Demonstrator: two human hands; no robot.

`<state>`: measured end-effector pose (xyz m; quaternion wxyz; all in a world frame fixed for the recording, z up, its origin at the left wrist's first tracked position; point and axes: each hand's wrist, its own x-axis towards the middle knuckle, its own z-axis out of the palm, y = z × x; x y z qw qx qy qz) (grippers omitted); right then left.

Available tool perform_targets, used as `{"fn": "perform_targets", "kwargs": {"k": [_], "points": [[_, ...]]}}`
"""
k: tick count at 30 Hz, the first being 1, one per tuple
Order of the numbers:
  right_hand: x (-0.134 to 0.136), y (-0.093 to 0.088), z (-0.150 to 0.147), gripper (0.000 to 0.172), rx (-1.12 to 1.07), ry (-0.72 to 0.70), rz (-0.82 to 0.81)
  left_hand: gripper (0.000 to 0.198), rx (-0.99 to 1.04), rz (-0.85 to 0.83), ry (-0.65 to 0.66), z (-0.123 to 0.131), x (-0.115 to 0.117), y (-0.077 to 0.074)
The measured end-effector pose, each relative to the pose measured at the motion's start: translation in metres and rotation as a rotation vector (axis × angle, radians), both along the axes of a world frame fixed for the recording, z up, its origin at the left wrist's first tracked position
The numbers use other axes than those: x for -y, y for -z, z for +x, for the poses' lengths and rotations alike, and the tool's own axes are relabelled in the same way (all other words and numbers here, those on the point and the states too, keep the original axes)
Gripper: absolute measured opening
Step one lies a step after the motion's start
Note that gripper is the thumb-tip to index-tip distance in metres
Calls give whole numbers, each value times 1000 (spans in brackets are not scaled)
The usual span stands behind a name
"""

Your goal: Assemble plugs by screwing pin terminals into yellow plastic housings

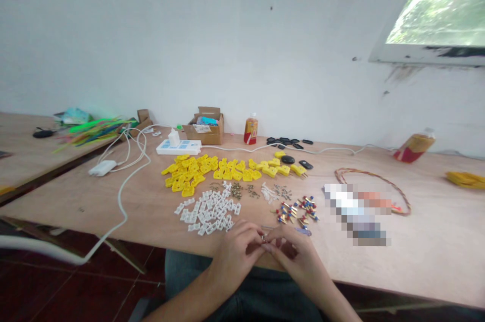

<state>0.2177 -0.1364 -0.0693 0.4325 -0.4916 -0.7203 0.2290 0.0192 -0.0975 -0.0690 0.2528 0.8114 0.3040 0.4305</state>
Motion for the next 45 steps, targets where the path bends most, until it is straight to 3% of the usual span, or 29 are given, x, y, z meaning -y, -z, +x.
{"fn": "perform_targets", "kwargs": {"k": [6,13,22,30,36,42,45], "points": [[2,-4,4,14,-70,-81,10,19,3,-40,11,-2,0,-3],[-2,1,2,15,-17,21,-34,19,7,-8,5,0,1,-3],[1,-3,4,13,-68,-76,-31,18,10,-31,-1,-1,1,-2],[-3,4,2,16,-72,17,-86,14,15,-5,5,1,0,1],[-1,5,4,25,-135,25,-72,12,25,-16,28,1,2,0],[-1,11,9,12,-193,6,43,13,15,-21,113,-1,3,-7],[-1,8,10,14,-202,-18,78,15,26,-16,146,-2,4,-10]]}}
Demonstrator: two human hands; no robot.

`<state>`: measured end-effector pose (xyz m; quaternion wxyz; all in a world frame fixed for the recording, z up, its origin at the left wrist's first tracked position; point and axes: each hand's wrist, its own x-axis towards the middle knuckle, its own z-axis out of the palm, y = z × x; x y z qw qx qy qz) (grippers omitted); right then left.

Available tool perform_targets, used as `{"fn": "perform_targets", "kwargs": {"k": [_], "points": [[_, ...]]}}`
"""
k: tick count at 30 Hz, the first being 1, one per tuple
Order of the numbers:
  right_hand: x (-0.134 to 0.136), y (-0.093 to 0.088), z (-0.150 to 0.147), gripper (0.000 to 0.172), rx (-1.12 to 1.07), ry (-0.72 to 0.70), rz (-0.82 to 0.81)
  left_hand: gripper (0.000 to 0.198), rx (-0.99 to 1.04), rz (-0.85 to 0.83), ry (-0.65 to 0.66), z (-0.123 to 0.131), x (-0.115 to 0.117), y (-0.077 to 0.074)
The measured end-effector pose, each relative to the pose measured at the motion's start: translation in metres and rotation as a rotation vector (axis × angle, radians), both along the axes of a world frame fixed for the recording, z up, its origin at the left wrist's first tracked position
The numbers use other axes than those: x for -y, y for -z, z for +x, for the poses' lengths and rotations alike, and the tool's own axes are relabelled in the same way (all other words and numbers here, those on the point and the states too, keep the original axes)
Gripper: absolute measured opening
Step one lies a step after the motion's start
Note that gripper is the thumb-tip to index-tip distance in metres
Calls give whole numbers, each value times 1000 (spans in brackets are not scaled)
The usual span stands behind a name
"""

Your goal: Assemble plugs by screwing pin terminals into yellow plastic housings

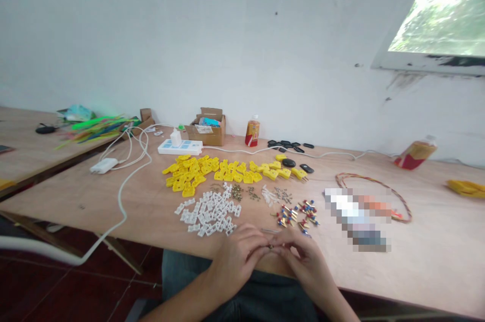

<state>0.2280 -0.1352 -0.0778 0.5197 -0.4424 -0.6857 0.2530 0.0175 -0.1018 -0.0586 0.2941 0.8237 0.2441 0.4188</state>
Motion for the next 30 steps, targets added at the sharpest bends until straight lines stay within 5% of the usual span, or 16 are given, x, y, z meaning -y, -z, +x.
{"fn": "perform_targets", "kwargs": {"k": [17,30], "points": [[0,-5,-2,13,-206,-50,-169,10,-1,-21,12,1,0,2],[-2,-9,1,9,-376,-217,-172,11,-49,34,-12,0,1,-1]]}}
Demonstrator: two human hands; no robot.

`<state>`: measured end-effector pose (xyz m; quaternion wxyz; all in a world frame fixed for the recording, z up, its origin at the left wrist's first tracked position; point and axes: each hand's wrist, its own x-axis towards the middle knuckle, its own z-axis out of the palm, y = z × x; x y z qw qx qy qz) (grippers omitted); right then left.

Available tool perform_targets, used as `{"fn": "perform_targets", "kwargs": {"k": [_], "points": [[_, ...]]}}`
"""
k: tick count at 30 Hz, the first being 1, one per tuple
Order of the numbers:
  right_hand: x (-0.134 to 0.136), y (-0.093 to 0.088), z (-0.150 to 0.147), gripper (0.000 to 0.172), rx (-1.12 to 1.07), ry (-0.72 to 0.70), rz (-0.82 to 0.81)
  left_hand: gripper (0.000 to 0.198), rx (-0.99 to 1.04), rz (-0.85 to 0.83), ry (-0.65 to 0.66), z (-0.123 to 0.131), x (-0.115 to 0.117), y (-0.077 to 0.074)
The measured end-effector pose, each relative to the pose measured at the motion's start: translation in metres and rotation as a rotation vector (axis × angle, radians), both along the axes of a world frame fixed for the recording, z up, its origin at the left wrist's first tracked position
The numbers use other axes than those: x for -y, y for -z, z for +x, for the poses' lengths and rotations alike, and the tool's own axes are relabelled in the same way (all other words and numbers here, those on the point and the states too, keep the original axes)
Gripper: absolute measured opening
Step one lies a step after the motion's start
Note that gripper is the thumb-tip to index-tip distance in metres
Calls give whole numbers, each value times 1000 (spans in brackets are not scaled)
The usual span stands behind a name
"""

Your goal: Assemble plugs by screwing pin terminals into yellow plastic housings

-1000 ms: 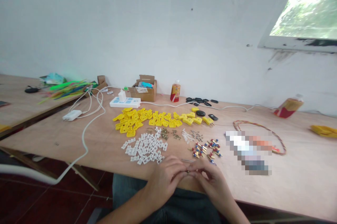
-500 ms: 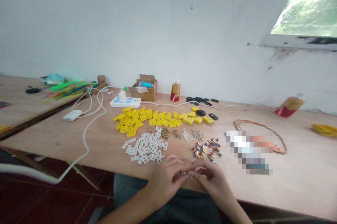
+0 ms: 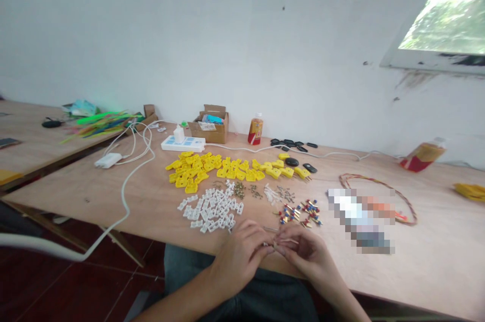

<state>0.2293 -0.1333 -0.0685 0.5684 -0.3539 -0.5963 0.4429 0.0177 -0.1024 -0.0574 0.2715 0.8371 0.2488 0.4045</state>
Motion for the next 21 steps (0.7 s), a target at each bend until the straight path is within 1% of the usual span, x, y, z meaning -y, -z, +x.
{"fn": "perform_targets", "kwargs": {"k": [2,6,9,12,18,21], "points": [[0,-4,2,11,82,18,-36,10,6,22,-12,0,0,1],[0,-8,1,21,211,34,-142,9,7,104,-48,0,-1,6],[0,-8,0,24,263,46,-145,9,-16,176,-79,1,-1,10],[-2,-6,0,22,244,42,-139,10,-32,207,-94,1,-2,12],[-4,-2,5,16,148,-47,-132,10,-110,331,-134,2,2,17],[-2,1,5,16,123,-64,-134,12,-125,345,-133,2,3,18]]}}
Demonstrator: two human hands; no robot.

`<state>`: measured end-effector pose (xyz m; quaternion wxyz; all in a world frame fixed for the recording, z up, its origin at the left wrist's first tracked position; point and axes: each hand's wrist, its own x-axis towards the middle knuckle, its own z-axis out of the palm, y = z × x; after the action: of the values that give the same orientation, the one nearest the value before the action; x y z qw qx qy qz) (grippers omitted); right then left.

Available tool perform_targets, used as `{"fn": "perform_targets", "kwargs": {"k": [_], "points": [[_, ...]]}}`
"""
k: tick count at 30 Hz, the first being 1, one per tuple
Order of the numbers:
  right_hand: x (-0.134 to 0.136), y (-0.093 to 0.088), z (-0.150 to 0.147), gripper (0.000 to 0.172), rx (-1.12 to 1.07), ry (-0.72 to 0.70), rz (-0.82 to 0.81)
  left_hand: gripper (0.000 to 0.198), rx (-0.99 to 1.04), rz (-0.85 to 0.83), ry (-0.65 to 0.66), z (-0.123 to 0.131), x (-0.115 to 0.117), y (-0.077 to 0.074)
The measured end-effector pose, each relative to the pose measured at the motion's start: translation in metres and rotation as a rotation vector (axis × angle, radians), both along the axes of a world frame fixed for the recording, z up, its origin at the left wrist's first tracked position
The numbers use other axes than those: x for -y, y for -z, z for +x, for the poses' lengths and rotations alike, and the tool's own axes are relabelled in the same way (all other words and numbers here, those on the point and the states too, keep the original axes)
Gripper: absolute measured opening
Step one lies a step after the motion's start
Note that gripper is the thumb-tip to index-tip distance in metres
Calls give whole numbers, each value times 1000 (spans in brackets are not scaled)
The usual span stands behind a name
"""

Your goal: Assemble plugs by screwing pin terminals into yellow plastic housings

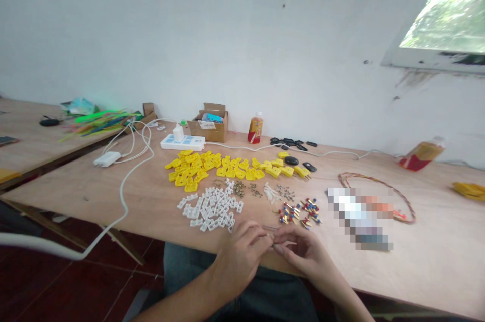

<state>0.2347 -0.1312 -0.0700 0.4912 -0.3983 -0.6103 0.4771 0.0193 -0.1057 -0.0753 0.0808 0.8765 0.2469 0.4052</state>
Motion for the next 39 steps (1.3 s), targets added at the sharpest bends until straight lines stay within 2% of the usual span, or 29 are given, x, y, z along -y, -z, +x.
{"fn": "perform_targets", "kwargs": {"k": [7,11,15,18,21,23,26,29,33,39], "points": [[5,6,-4,13,19,65,83,17,33,-94,76,-2,3,-11],[7,9,-5,9,77,84,172,21,82,-155,71,-3,6,-19],[4,-7,-3,5,275,123,295,26,164,-247,39,-9,5,-28],[-17,-35,-5,11,548,127,369,25,208,-243,-59,-19,-2,-34],[-60,-60,-13,17,883,115,374,15,161,-60,-155,-31,-13,-34],[-94,-68,-22,19,939,103,362,12,97,44,-196,-37,-21,-30],[-140,-65,-34,25,993,83,336,12,68,78,-220,-41,-28,-24],[-166,-53,-42,28,1020,41,300,12,72,72,-200,-41,-30,-20],[-174,-42,-45,23,1016,13,267,9,53,62,-170,-40,-29,-20],[-178,-49,-36,23,1024,-14,296,8,67,6,-163,-41,-29,-21]]}}
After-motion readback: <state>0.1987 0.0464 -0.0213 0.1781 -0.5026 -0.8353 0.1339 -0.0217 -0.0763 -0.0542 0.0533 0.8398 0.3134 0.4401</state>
